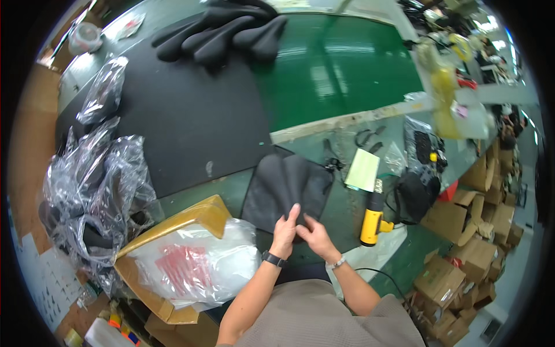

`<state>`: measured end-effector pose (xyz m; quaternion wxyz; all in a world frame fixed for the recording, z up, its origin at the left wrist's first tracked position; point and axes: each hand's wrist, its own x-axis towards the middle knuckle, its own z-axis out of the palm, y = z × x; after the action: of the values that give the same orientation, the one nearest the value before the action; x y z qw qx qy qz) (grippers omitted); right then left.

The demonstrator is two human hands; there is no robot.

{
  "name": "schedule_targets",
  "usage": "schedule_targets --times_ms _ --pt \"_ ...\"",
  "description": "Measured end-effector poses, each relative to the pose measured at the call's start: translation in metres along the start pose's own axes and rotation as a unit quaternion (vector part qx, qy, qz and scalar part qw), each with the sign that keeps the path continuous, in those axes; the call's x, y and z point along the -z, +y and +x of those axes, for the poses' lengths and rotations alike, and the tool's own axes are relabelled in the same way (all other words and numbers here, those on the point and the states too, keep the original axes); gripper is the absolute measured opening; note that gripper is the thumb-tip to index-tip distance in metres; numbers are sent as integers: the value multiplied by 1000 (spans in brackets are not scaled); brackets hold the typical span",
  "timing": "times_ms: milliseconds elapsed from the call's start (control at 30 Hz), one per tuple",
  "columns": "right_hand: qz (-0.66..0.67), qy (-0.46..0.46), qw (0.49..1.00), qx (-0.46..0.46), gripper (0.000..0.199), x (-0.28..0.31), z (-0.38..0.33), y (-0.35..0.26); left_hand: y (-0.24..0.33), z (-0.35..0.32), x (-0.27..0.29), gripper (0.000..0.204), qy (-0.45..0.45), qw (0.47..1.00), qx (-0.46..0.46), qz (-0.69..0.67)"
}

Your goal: Packing bicycle seats into plastic bags and organizing them into cardboard boxes for shipping.

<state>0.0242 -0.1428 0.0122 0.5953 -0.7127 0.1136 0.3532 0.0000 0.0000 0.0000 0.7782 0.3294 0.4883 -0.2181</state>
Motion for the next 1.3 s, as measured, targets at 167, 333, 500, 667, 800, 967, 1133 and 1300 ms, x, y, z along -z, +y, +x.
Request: schedule_targets --times_ms 167,333,500,667,800,967,1133,1300 --pt "-336 294 883 144 46 29 26 -35 -38 -19 -11 41 -49 982 -7 -183" --pt "-441 372 802 155 96 71 98 -7 -50 -20 8 45 -93 982 21 -162" --pt "-360 394 826 183 82 109 120 0 -53 -11 -3 54 -161 956 64 -236" --pt "-383 177 900 111 86 45 2 -121 -57 -23 -2 63 -96 979 -33 -175" --pt "-562 53 797 214 84 -12 -51 -120 -65 -21 5 55 -66 977 -73 -186" --pt "-663 -1 739 121 82 -35 -53 -112 -87 -4 8 50 -18 975 -108 -191" --pt "-681 -17 726 90 82 -49 -9 -126 -82 -11 2 47 -14 980 -113 -162" --pt "-687 -18 722 82 77 -50 5 -127 -72 -16 -5 47 -34 983 -67 -170"
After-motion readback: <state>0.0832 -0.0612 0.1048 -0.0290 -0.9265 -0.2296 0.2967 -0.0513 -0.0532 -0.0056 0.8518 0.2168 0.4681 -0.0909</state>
